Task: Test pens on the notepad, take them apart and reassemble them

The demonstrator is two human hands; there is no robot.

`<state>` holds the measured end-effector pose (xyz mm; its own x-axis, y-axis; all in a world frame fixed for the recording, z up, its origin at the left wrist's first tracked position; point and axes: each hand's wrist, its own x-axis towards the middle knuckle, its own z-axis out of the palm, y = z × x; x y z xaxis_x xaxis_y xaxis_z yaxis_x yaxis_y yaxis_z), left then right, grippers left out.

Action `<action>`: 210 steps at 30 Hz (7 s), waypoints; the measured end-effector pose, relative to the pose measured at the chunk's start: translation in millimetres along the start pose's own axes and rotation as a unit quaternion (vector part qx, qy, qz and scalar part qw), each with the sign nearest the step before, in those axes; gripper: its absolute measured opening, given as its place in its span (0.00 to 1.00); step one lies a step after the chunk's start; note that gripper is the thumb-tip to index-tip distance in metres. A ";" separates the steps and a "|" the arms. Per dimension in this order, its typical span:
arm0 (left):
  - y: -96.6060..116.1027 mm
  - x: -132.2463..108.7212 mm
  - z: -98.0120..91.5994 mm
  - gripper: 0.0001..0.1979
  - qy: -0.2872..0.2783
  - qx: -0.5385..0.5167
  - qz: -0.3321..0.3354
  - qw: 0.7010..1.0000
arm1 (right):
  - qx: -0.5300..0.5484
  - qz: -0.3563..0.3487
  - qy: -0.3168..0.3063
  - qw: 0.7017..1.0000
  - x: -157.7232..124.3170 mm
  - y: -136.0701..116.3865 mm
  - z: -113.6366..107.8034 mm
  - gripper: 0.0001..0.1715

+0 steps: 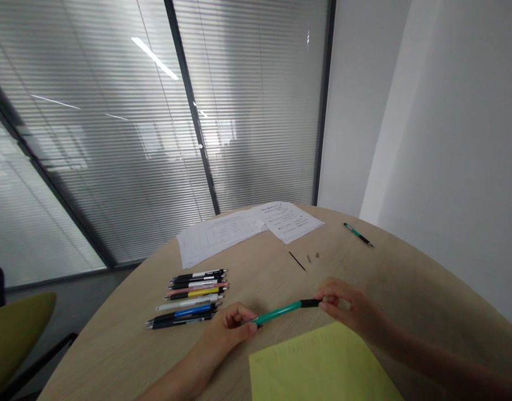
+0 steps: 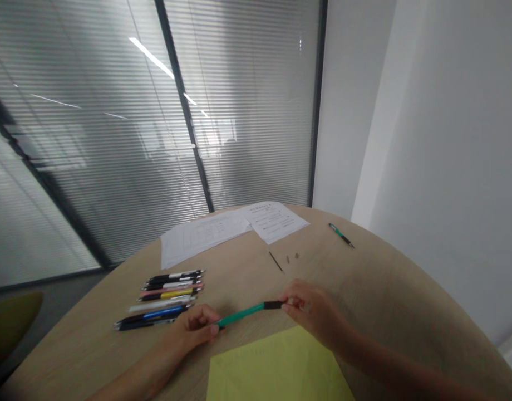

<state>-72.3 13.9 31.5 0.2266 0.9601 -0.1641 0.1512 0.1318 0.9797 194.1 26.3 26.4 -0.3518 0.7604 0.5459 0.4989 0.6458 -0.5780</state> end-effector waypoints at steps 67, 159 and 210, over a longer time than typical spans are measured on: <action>1.5 4.3 -10.0 0.16 0.118 0.029 0.038 0.992 | -0.364 -0.085 -0.047 0.926 -1.8 6.9 -29.1 0.09; 8.7 -10.4 7.1 0.17 0.045 -0.027 0.026 0.998 | -0.181 -0.167 0.064 0.967 5.0 -15.1 -20.0 0.10; 12.2 -15.7 13.6 0.18 -0.022 -0.001 0.006 1.000 | -0.173 -0.265 -0.013 0.949 -9.3 -29.0 -5.4 0.10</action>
<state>-60.9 -2.9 44.5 0.2709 0.9498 -0.1568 0.1464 0.1204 0.9819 187.2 0.1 41.4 -0.6420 0.3398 0.6872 0.4749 0.8800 0.0085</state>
